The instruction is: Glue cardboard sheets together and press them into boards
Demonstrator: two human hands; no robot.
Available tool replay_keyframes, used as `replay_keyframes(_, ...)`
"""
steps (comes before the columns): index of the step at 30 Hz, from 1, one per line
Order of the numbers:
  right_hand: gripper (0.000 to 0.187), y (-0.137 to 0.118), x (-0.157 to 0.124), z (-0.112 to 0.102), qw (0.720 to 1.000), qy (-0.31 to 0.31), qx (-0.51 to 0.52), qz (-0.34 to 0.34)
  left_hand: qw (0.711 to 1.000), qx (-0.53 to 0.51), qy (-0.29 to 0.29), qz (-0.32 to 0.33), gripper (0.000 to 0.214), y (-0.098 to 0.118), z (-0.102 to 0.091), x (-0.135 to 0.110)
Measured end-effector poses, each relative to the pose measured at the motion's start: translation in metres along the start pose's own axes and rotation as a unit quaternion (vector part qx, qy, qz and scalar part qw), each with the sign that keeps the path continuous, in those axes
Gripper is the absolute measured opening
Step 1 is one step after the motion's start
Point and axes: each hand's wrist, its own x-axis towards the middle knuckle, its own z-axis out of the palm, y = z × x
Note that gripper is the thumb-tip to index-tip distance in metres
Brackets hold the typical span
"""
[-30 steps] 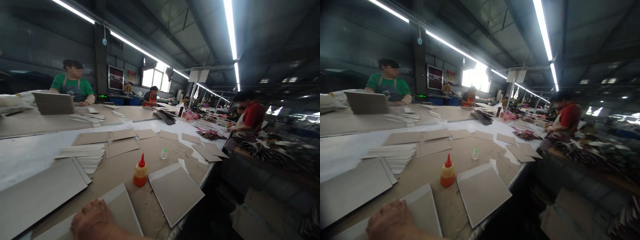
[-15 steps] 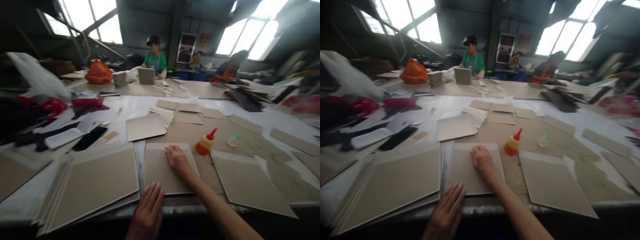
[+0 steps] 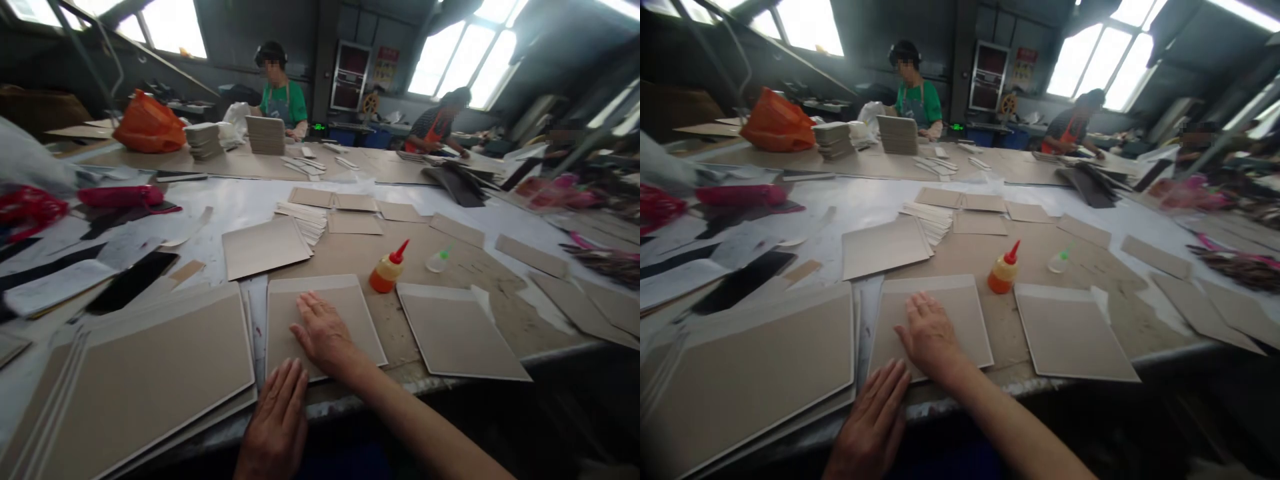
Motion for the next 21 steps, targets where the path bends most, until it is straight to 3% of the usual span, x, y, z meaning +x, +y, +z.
replay_keyframes(8,0.065,-0.029,0.000,-0.013,0.999,0.011,0.044,-0.025,0.996,0.006,0.036,0.080,0.026,-0.019,0.019,-0.013)
replay_keyframes(13,0.070,-0.039,-0.002,-0.026,0.996,-0.038,0.066,-0.045,0.994,0.007,0.000,0.105,0.018,-0.029,0.022,-0.020)
replay_keyframes(17,0.071,-0.007,-0.011,-0.022,0.993,-0.103,0.042,-0.039,0.997,-0.006,0.001,0.081,0.023,-0.024,0.015,-0.009)
replay_keyframes(19,0.068,0.018,-0.020,-0.016,0.989,-0.144,0.008,0.029,0.998,-0.008,0.005,0.059,0.029,-0.019,0.013,0.000)
replay_keyframes(21,0.068,0.037,-0.029,-0.009,0.988,-0.131,-0.023,0.076,0.999,-0.021,0.012,0.049,0.031,-0.016,0.012,0.006)
